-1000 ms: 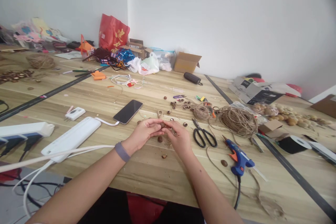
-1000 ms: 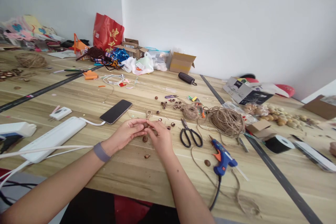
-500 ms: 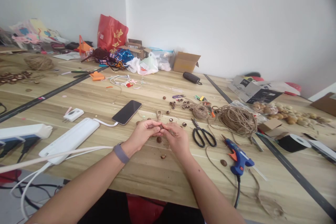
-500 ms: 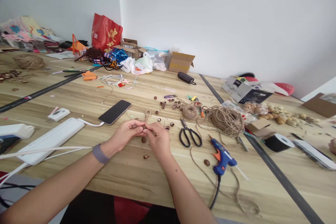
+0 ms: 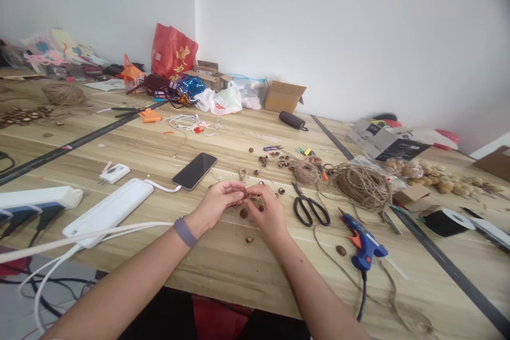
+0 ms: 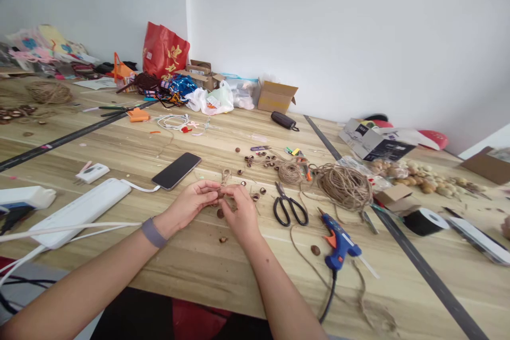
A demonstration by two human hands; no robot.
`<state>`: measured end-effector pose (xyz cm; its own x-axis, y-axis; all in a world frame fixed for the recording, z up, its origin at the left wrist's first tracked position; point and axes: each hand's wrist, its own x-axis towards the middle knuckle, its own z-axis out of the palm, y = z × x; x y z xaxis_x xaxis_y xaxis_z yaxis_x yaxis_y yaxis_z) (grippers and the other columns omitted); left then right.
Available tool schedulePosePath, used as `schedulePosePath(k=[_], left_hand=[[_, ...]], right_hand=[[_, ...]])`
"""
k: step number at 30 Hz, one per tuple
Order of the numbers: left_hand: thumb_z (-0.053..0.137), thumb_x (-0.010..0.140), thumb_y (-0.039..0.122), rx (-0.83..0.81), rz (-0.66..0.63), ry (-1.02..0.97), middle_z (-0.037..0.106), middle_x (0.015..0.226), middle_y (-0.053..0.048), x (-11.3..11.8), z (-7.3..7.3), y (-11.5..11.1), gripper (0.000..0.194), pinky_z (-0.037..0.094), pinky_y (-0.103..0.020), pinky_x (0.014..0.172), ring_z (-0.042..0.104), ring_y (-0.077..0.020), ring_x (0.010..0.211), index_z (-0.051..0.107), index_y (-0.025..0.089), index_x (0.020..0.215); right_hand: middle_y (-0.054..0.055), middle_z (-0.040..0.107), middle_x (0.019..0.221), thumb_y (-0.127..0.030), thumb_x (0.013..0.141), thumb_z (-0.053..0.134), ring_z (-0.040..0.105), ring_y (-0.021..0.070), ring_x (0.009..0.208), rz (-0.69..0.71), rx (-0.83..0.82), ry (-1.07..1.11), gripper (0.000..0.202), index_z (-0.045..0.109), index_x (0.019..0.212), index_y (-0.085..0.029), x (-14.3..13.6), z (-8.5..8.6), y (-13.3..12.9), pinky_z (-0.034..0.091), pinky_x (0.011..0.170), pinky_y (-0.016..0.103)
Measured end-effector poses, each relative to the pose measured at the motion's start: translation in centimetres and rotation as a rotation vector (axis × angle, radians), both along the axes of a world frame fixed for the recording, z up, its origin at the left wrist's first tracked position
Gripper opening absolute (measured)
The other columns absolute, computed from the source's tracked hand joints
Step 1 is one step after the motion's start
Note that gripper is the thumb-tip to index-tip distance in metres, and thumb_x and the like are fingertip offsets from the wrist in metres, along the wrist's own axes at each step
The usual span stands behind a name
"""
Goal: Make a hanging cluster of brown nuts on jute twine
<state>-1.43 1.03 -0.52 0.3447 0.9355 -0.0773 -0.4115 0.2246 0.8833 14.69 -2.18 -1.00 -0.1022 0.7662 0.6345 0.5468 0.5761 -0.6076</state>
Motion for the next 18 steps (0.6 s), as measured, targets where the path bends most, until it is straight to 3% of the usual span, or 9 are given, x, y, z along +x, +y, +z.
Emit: schedulePosePath(k=[7, 12, 18], left_hand=[[0.085, 0.056, 0.023, 0.089, 0.016, 0.088, 0.075, 0.083, -0.004, 0.1, 0.13, -0.16, 0.022, 0.05, -0.035, 0.085, 0.069, -0.0199, 0.084, 0.07, 0.016, 0.071], [0.086, 0.059, 0.025, 0.038, -0.011, 0.044, 0.075, 0.082, -0.004, 0.03, 0.16, -0.16, 0.031, 0.051, -0.036, 0.084, 0.07, -0.0203, 0.085, 0.067, 0.016, 0.082], [0.084, 0.058, 0.021, 0.064, 0.046, 0.124, 0.073, 0.078, -0.003, 0.21, -0.11, 0.02, 0.026, 0.05, -0.03, 0.076, 0.067, -0.0163, 0.077, 0.066, 0.015, 0.075]], right_hand=[[0.005, 0.07, 0.09, -0.02, 0.086, 0.062, 0.065, 0.02, 0.083, -0.005, -0.062, -0.003, 0.013, 0.068, 0.097, -0.023, 0.13, -0.28, 0.2, 0.053, 0.078, 0.033], [0.004, 0.07, 0.088, -0.021, 0.086, 0.063, 0.065, 0.0195, 0.082, -0.018, -0.073, -0.01, 0.012, 0.068, 0.096, -0.022, 0.13, -0.24, 0.14, 0.053, 0.077, 0.032], [0.005, 0.07, 0.088, -0.018, 0.086, 0.058, 0.065, 0.0196, 0.084, -0.033, -0.057, -0.039, 0.015, 0.068, 0.096, -0.022, -0.42, -0.3, -0.16, 0.052, 0.079, 0.032]])
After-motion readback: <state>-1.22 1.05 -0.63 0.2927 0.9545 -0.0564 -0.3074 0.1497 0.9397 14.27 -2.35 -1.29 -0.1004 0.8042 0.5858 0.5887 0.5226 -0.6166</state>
